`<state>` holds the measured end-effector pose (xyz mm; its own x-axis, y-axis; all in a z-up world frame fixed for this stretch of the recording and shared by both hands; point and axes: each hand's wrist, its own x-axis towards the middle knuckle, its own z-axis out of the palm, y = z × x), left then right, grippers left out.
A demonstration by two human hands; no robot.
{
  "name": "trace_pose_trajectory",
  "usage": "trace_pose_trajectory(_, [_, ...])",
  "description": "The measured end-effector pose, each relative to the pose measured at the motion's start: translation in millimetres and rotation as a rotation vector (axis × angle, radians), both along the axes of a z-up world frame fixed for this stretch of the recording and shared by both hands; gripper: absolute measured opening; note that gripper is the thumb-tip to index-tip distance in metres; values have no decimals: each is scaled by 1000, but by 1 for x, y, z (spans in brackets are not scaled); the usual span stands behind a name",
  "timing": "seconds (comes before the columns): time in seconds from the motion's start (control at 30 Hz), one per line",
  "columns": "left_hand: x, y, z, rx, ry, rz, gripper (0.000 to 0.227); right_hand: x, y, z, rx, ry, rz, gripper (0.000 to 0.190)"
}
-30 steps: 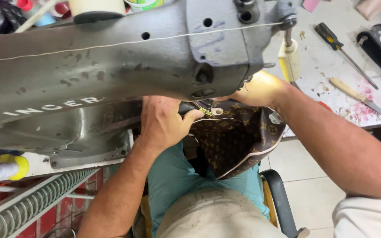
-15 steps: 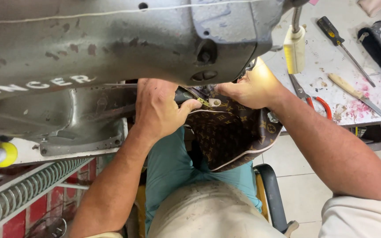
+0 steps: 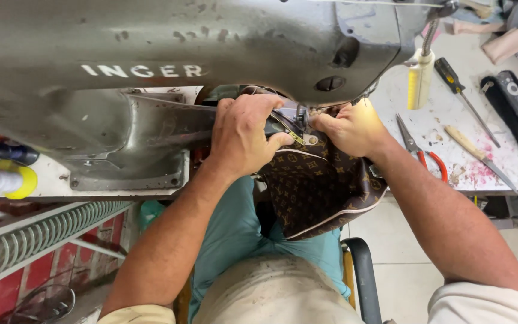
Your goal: Repairing a leather bag using an industrial sewing machine and trimming threads with scissors
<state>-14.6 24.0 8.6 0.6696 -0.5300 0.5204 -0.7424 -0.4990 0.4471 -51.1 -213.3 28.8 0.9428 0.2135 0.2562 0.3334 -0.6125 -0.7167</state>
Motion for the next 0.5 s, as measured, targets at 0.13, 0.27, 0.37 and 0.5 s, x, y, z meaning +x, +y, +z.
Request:
trace_pose_trajectory(0.13, [-2, 10, 5, -28, 28, 12, 68, -1, 1, -9, -167, -68, 54, 17])
trace_pose_trajectory(0.27, [1, 24, 3, 13, 58, 1, 65, -5, 16, -16, 114, -60, -133, 5])
trace_pose_trajectory(0.37, [3, 34, -1, 23, 62, 14, 62, -2, 18, -30, 87, -93, -188, 3])
trace_pose_trajectory(0.5, [6, 41, -14, 26, 62, 27, 59, 2, 8, -66, 143, 60, -336, 23])
